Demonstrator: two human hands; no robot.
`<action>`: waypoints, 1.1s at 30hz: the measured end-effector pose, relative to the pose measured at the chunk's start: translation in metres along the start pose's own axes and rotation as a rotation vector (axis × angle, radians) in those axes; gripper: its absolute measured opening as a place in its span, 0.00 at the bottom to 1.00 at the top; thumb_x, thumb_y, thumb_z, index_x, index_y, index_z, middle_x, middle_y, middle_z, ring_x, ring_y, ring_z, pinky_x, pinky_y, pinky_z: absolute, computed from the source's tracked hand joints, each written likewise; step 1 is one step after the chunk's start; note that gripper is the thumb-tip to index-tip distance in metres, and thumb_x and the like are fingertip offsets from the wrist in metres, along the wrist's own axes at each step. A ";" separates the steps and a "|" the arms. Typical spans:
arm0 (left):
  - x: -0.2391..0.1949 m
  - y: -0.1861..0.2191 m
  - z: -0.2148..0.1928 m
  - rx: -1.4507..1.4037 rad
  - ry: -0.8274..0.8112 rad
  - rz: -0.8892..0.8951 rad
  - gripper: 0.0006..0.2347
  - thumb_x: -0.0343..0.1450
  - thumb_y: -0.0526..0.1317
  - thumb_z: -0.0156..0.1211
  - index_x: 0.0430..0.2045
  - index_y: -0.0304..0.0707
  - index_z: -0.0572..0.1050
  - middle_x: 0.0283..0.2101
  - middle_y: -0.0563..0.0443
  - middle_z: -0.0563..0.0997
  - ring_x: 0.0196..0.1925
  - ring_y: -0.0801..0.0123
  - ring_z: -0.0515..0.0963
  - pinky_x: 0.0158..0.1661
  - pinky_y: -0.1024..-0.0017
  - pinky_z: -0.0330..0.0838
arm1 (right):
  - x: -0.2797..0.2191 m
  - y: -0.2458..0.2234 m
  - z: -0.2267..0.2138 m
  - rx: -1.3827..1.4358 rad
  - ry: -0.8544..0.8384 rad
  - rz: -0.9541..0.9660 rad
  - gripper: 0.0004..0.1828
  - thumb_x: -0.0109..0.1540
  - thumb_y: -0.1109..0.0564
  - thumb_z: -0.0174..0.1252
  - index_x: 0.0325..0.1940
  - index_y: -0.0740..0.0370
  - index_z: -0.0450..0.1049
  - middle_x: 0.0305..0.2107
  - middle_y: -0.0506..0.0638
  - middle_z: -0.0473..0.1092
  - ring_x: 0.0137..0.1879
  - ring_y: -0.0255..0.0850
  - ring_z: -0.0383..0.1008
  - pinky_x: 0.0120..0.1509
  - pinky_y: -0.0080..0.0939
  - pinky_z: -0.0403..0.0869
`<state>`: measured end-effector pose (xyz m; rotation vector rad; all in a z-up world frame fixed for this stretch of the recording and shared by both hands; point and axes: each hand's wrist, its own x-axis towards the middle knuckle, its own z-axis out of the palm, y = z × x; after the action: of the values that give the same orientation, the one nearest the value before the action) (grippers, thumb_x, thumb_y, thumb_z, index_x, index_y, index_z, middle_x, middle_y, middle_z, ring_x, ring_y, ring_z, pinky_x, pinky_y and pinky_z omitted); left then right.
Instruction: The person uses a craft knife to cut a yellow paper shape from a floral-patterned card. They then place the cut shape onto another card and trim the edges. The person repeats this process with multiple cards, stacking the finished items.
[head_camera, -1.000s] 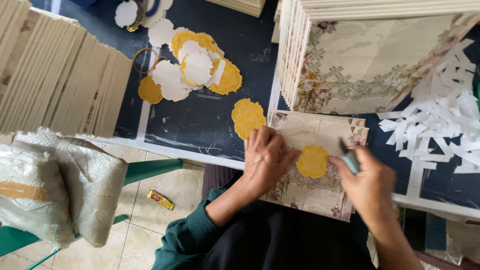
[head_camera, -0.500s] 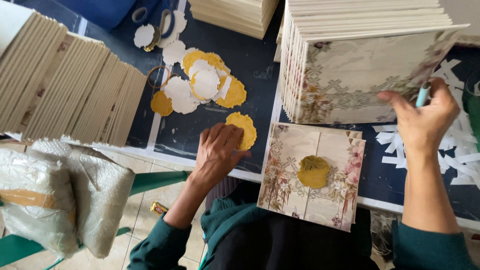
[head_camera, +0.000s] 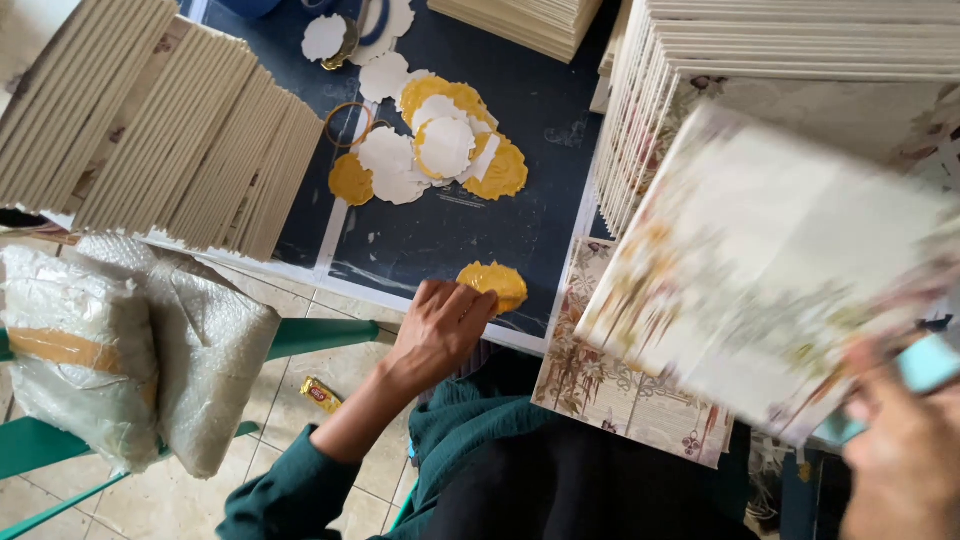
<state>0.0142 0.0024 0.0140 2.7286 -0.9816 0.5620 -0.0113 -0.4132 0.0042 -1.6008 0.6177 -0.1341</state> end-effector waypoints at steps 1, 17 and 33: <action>0.005 -0.002 0.003 0.039 0.066 -0.001 0.03 0.70 0.32 0.56 0.29 0.38 0.69 0.27 0.52 0.68 0.25 0.70 0.67 0.32 0.73 0.61 | -0.039 -0.024 0.020 -0.013 0.021 0.030 0.09 0.60 0.54 0.60 0.37 0.51 0.65 0.21 0.38 0.60 0.18 0.24 0.53 0.16 0.28 0.52; 0.056 0.048 -0.010 -1.133 0.018 -0.688 0.07 0.66 0.32 0.57 0.33 0.25 0.74 0.31 0.46 0.74 0.30 0.67 0.74 0.23 0.78 0.69 | -0.084 -0.040 0.071 -0.736 -0.320 -0.857 0.27 0.60 0.59 0.52 0.65 0.56 0.61 0.36 0.51 0.70 0.36 0.41 0.71 0.45 0.37 0.69; 0.090 0.107 0.012 -1.493 -0.195 -0.748 0.12 0.64 0.33 0.53 0.40 0.30 0.71 0.37 0.50 0.68 0.33 0.70 0.68 0.32 0.77 0.63 | -0.033 -0.029 0.036 -0.899 -0.169 -0.508 0.24 0.64 0.60 0.39 0.65 0.61 0.60 0.33 0.53 0.64 0.24 0.39 0.65 0.24 0.35 0.68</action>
<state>0.0126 -0.1345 0.0446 1.5061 -0.1095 -0.4517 -0.0142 -0.3660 0.0352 -2.5917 0.1008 -0.0962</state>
